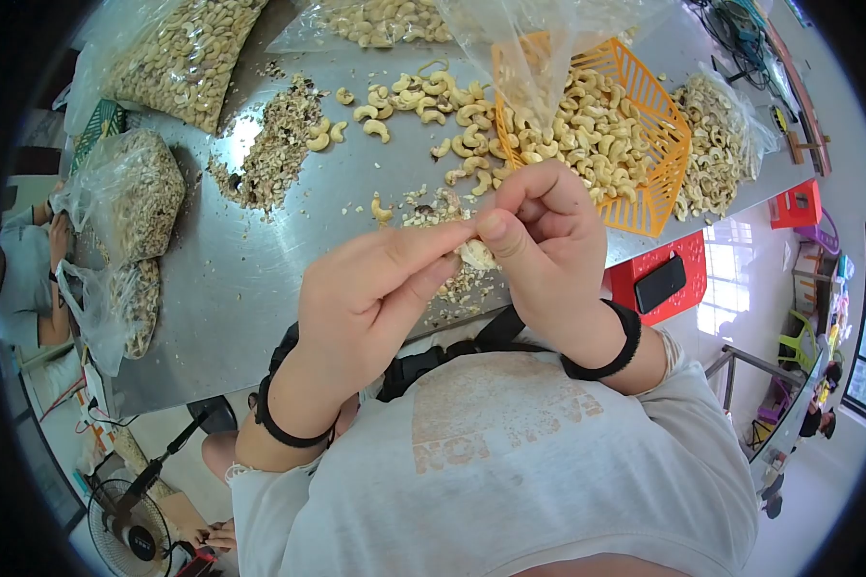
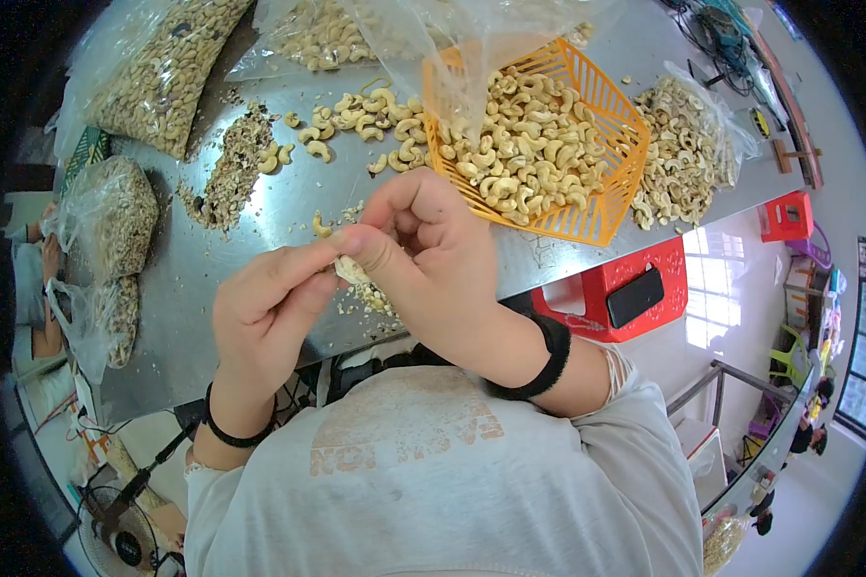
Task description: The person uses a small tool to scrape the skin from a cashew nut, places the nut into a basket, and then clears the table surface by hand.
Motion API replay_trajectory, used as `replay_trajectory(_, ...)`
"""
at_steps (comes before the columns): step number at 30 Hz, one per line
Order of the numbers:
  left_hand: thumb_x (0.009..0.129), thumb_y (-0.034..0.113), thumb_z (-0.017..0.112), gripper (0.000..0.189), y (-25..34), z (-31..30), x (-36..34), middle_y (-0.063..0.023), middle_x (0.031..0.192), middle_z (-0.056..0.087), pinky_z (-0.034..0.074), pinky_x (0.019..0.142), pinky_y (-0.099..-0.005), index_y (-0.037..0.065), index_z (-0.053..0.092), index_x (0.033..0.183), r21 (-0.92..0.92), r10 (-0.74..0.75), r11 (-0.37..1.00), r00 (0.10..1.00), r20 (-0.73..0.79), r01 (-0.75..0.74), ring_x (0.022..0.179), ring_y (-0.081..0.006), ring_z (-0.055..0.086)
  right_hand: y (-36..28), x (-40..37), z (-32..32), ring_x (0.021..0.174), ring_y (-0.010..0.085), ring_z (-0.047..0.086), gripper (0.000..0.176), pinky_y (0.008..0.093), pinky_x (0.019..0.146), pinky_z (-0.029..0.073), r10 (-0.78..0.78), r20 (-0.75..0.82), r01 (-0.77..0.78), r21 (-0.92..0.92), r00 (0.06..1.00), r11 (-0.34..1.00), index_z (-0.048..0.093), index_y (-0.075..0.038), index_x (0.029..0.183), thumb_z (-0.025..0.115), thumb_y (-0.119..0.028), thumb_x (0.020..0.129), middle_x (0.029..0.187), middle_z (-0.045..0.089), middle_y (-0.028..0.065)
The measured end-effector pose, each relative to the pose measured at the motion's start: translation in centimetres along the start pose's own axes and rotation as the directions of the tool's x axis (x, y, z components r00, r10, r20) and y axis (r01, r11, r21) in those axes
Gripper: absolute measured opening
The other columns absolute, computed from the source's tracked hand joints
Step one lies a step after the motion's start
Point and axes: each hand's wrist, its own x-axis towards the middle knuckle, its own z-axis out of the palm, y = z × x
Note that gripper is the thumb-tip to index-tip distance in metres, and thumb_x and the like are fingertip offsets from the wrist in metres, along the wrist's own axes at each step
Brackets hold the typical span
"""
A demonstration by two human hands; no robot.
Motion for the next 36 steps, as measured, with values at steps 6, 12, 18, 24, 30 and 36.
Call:
replay_trajectory(6,0.071,0.002,0.055,0.026,0.2,0.1,-0.2,-0.0067,0.075,0.060,0.041,0.055,-0.0224,0.008,0.058,0.097,-0.202,-0.144,0.968,0.989,0.025,0.146,0.062,-0.0144,0.055,0.1,0.0,0.0,0.059,0.0017,0.044,0.016,0.0138,0.050,0.035,-0.014,-0.003,0.014,-0.004,1.000,1.000,0.043,-0.003,0.080,0.057,-0.008,0.076,0.068,0.047,-0.0008)
replay_trajectory(12,0.072,0.002,0.055,0.027,0.1,-0.1,-0.3,-0.0077,0.075,0.060,0.041,0.055,-0.0228,0.006,0.057,0.098,-0.135,-0.106,0.985,0.993,0.046,0.111,0.061,-0.0145,0.055,0.3,-0.1,0.0,0.059,0.0017,0.044,0.014,0.0139,0.051,0.035,-0.023,0.001,0.023,-0.019,1.000,1.000,0.043,-0.003,0.080,0.057,-0.007,0.076,0.067,0.047,-0.0008)
replay_trajectory(18,0.077,0.004,0.051,0.022,0.8,-0.6,-0.3,-0.0049,0.074,0.059,0.041,0.055,-0.0199,0.005,0.056,0.099,-0.336,-0.370,0.846,0.910,0.189,0.414,0.065,-0.0082,0.054,0.0,0.0,0.3,0.059,0.0016,0.043,0.013,0.0138,0.050,0.035,-0.015,-0.010,0.016,0.020,1.000,1.000,0.043,-0.003,0.079,0.056,-0.007,0.077,0.066,0.048,-0.0009)
replay_trajectory(24,0.080,0.007,0.048,0.020,0.6,-0.3,-0.3,-0.0030,0.078,0.058,0.040,0.054,-0.0167,0.002,0.054,0.099,-0.479,-0.372,0.776,0.911,0.177,0.410,0.070,-0.0051,0.053,-0.1,0.1,0.0,0.059,0.0011,0.045,0.012,0.0135,0.050,0.035,0.063,0.027,-0.064,0.041,0.998,0.997,0.044,-0.003,0.078,0.055,-0.009,0.078,0.066,0.050,-0.0009)
replay_trajectory(30,0.078,0.005,0.053,0.015,-0.2,0.3,-0.5,-0.0018,0.078,0.056,0.040,0.058,-0.0152,0.000,0.054,0.092,-0.416,-0.326,0.843,0.939,0.108,0.340,0.067,-0.0038,0.052,-0.3,0.1,0.1,0.058,0.0009,0.046,0.013,0.0136,0.049,0.035,0.120,0.083,-0.123,0.039,0.989,0.992,0.044,-0.003,0.077,0.056,-0.010,0.078,0.069,0.053,-0.0002)
replay_trajectory(36,0.077,0.005,0.054,0.017,0.3,0.0,0.0,-0.0014,0.077,0.056,0.039,0.055,-0.0142,-0.001,0.052,0.092,-0.593,-0.453,0.694,0.888,0.083,0.409,0.065,-0.0038,0.052,-0.6,0.5,-0.3,0.064,0.0038,0.051,0.013,0.0149,0.055,0.039,0.236,0.169,-0.263,0.159,0.957,0.952,0.048,-0.003,0.082,0.057,-0.010,0.076,0.075,0.055,0.0023)
